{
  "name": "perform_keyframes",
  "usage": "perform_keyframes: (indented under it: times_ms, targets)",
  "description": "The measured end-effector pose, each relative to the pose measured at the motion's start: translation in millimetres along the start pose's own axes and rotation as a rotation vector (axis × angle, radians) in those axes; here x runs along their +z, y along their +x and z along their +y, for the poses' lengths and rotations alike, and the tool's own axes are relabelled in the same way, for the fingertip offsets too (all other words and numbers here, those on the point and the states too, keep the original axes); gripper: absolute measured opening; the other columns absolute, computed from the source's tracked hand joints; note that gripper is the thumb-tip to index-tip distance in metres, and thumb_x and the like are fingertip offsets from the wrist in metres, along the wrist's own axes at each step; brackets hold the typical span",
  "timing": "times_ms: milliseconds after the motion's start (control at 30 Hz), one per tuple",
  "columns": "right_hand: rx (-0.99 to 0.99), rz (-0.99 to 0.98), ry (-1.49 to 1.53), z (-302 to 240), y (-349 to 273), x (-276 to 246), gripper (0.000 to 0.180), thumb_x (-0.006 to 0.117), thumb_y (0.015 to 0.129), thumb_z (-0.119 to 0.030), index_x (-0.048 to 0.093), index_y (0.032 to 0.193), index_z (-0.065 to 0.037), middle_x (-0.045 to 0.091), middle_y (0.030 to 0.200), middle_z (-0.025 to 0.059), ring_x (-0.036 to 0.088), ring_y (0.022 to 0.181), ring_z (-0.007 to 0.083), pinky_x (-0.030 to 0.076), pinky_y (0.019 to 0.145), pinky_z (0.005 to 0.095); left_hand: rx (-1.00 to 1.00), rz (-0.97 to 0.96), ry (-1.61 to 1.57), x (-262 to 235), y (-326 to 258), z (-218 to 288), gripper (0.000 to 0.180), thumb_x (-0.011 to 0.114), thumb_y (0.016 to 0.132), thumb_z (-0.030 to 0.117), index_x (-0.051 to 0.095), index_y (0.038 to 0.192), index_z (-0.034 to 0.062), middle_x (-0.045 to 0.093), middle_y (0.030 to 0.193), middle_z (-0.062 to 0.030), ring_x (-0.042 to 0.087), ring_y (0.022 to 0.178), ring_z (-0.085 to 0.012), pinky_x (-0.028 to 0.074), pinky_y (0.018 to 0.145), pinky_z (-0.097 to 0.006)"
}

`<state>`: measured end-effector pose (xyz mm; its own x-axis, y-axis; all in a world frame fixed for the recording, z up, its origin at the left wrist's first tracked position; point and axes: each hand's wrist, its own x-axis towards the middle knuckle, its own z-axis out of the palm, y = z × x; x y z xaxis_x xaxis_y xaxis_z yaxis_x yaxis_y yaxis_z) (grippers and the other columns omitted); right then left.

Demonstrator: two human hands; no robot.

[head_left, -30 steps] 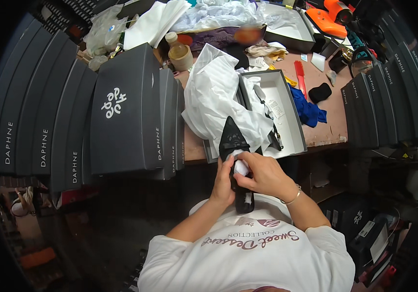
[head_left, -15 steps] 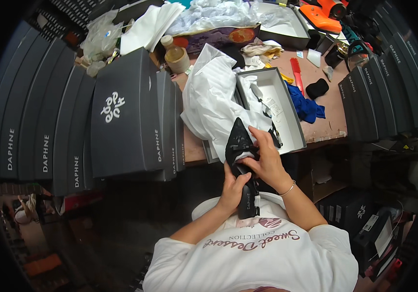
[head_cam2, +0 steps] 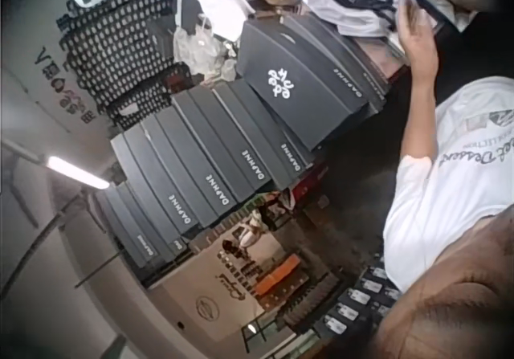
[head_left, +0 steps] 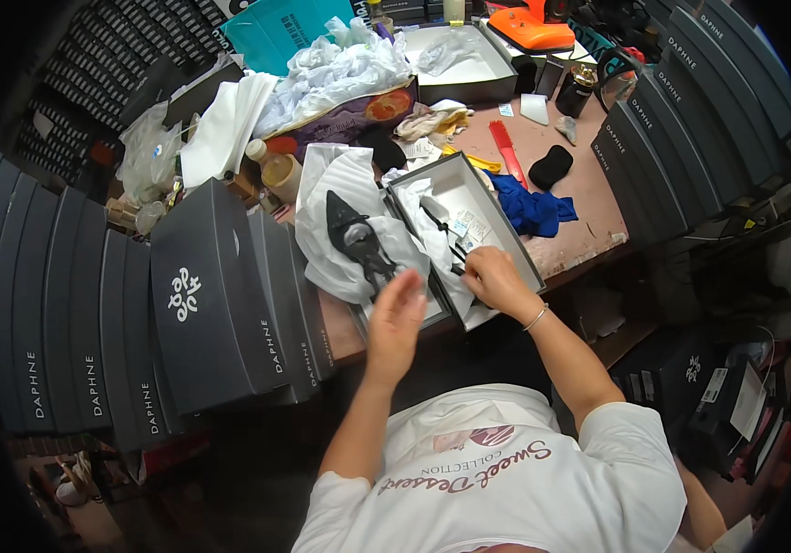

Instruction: The recorder is inspecting, wrapping, and placing high-heeled shoes into branded shoe boxes.

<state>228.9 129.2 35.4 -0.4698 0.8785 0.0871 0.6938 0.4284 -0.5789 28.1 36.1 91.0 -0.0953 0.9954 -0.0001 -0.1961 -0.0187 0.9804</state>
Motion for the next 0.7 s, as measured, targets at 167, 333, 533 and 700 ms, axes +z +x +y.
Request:
perform_keyframes:
  times_ms: [167,333,533,700]
  targets:
    - [0.041,0.062,0.103,-2.1,8.5,-5.7,0.027,0.067,0.081,-0.024,0.058,0.083,0.002,0.063,0.087,0.0223,0.061,0.087,0.0409,0.048,0.076,0.0468,-0.288,-0.048,-0.274,11.3,11.0,-34.9,0.042,0.055,0.097,0.014,0.045,0.132,-0.005,0.054,0.125,-0.0135,0.054,0.117,-0.0206,0.044,0.101,-0.032]
    - [0.023,0.238,0.214,5.3,12.7,-1.7,0.024,0.07,0.079,-0.021,0.061,0.082,0.002,0.061,0.086,0.0196,0.06,0.081,0.0387,0.046,0.072,0.0442,-0.385,-0.021,-0.419,30.5,11.7,-38.2,0.054,0.057,0.096,0.018,0.035,0.139,-0.0051,0.046,0.133,-0.0146,0.049,0.123,-0.0224,0.041,0.104,-0.035]
    - [-0.23,0.274,0.232,-69.1,13.8,-67.6,0.018,0.068,0.078,-0.013,0.059,0.078,0.002,0.06,0.085,0.0175,0.059,0.079,0.0365,0.047,0.068,0.042,-0.3,-0.015,-0.547,39.8,18.6,-42.2,0.059,0.042,0.099,0.046,0.043,0.132,-0.0032,0.052,0.127,-0.0128,0.052,0.118,-0.0208,0.041,0.102,-0.034]
    - [-0.266,0.05,0.333,-103.1,-10.6,-66.6,0.022,0.07,0.08,-0.014,0.063,0.095,0.001,0.062,0.102,0.0162,0.06,0.097,0.0347,0.046,0.086,0.0383,-0.494,-0.013,-0.882,45.2,31.4,-33.6,0.072,0.032,0.092,0.069,0.054,0.117,0.0047,0.06,0.109,-0.0086,0.059,0.102,-0.0195,0.047,0.09,-0.035]
